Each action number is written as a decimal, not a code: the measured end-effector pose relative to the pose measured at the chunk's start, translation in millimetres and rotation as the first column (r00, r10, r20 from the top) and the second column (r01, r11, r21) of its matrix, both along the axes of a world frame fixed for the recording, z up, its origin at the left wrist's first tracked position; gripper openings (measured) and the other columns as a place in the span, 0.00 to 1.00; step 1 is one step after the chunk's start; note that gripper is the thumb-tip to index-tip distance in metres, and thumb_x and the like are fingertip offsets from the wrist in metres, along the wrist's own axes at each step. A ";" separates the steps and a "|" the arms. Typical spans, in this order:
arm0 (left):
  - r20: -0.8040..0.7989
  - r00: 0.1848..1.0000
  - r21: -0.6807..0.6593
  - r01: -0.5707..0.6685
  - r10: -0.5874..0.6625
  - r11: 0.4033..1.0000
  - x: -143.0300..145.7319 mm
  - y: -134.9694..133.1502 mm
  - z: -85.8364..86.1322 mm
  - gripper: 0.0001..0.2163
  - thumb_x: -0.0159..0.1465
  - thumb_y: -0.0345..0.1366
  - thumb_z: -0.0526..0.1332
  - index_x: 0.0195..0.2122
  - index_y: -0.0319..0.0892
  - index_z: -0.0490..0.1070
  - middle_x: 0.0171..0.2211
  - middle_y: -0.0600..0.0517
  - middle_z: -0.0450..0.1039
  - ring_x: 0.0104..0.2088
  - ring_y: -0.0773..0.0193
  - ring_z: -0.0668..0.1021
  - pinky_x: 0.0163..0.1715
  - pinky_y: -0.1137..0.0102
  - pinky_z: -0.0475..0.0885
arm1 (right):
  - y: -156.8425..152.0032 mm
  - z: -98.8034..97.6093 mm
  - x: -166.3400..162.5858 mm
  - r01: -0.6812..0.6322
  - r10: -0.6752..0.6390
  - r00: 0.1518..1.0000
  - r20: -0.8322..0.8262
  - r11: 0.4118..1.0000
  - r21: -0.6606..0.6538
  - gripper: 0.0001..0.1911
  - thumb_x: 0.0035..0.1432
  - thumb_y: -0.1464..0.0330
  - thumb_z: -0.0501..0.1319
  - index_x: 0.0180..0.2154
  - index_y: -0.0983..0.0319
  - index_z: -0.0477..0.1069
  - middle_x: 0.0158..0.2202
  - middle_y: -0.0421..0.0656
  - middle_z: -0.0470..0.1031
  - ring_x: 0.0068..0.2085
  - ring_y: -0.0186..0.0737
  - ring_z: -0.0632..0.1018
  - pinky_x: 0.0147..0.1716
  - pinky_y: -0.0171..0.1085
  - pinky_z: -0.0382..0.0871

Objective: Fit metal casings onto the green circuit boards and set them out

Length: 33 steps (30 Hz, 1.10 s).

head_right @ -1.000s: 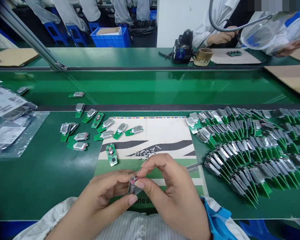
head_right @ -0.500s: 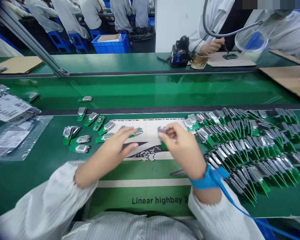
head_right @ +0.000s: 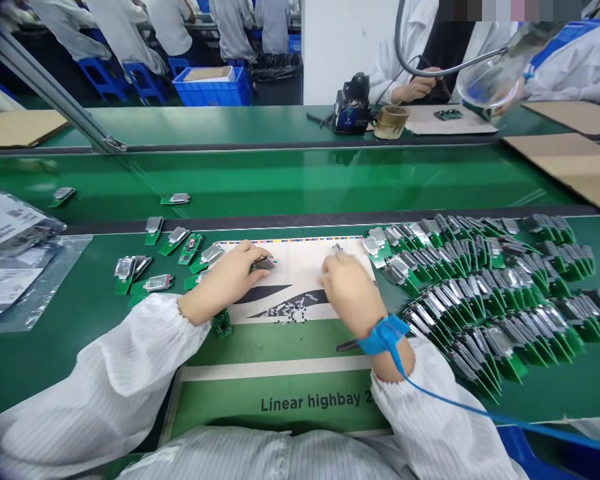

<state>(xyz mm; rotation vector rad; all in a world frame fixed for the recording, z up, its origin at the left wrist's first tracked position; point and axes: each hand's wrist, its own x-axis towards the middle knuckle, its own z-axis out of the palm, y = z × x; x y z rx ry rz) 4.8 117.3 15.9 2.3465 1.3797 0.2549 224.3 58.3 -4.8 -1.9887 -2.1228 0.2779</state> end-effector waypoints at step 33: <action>0.543 0.716 -0.684 0.076 0.438 0.725 2.5 -110.1 36.8 0.11 0.55 0.37 0.67 0.38 0.45 0.71 0.31 0.53 0.68 0.33 0.63 0.70 0.31 0.70 0.67 | -88.4 46.7 -6.0 -0.111 0.240 0.640 -0.730 0.969 0.221 0.07 0.63 0.74 0.59 0.42 0.56 0.68 0.37 0.41 0.74 0.38 0.40 0.77 0.31 0.37 0.74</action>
